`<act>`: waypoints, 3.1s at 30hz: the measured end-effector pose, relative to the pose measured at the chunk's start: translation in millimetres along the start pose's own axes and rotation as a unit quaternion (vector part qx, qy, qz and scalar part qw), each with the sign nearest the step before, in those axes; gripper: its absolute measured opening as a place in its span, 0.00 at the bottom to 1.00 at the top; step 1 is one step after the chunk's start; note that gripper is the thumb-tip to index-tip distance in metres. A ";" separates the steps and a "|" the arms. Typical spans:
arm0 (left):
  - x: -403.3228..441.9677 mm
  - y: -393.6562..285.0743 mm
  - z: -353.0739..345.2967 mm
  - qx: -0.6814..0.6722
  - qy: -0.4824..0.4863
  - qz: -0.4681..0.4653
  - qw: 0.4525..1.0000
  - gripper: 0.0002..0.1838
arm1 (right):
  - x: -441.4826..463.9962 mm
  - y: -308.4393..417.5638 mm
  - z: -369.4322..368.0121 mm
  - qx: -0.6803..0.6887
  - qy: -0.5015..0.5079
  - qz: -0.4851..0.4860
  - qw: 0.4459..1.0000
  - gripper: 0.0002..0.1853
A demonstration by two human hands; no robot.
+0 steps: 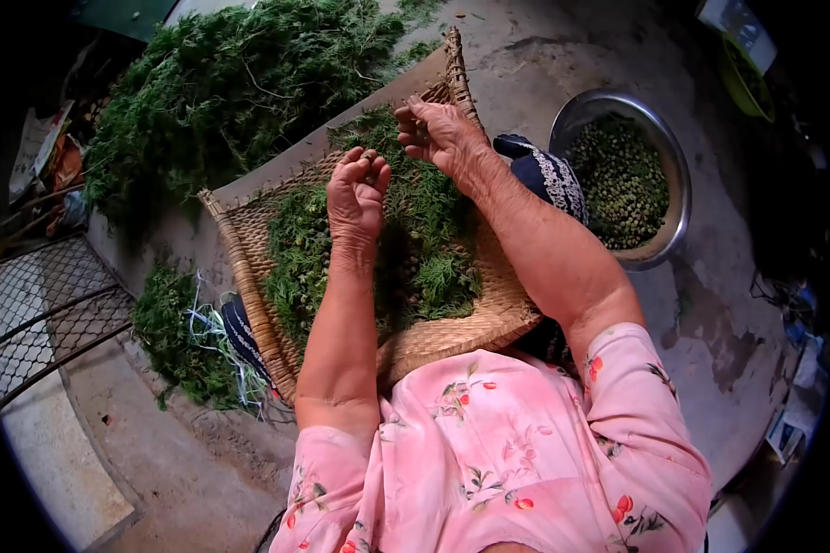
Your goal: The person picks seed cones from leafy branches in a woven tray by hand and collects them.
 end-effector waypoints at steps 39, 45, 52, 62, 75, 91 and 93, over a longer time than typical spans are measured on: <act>-62.5 23.9 31.1 0.717 0.135 -0.307 0.611 0.06 | -4.8 -2.3 -7.2 0.061 0.086 -0.036 0.994 0.16; -64.3 -12.5 -18.3 0.530 0.000 -0.346 0.774 0.07 | -10.8 -4.3 -10.2 0.020 0.070 -0.037 0.997 0.17; -61.4 -22.2 -78.1 0.526 0.072 -0.467 0.707 0.14 | -13.7 -7.3 -16.0 0.036 0.151 -0.096 0.983 0.22; -70.9 -28.1 -17.0 0.652 -0.006 -0.378 0.657 0.11 | -12.5 5.4 -9.7 0.119 0.118 -0.103 0.980 0.22; -53.2 4.1 58.1 0.792 0.011 -0.420 0.442 0.10 | 8.6 0.3 -4.5 0.057 0.150 0.005 0.987 0.15; -74.8 -30.6 -21.5 0.577 -0.043 -0.473 0.665 0.07 | -7.5 -3.3 -7.8 -0.045 0.165 -0.085 0.982 0.23; -75.6 -37.6 -43.6 0.567 -0.012 -0.494 0.659 0.08 | -16.7 0.5 -11.0 -0.045 0.181 -0.093 0.978 0.24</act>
Point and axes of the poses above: each hand's wrist, its own x-axis towards the middle knuckle, its own z-axis out of the back of the hand, y = z × x, the point moved 1 cm from there along x, towards the middle knuckle, and after that the axes turned 9 degrees about -y, right-handed, at the moved point
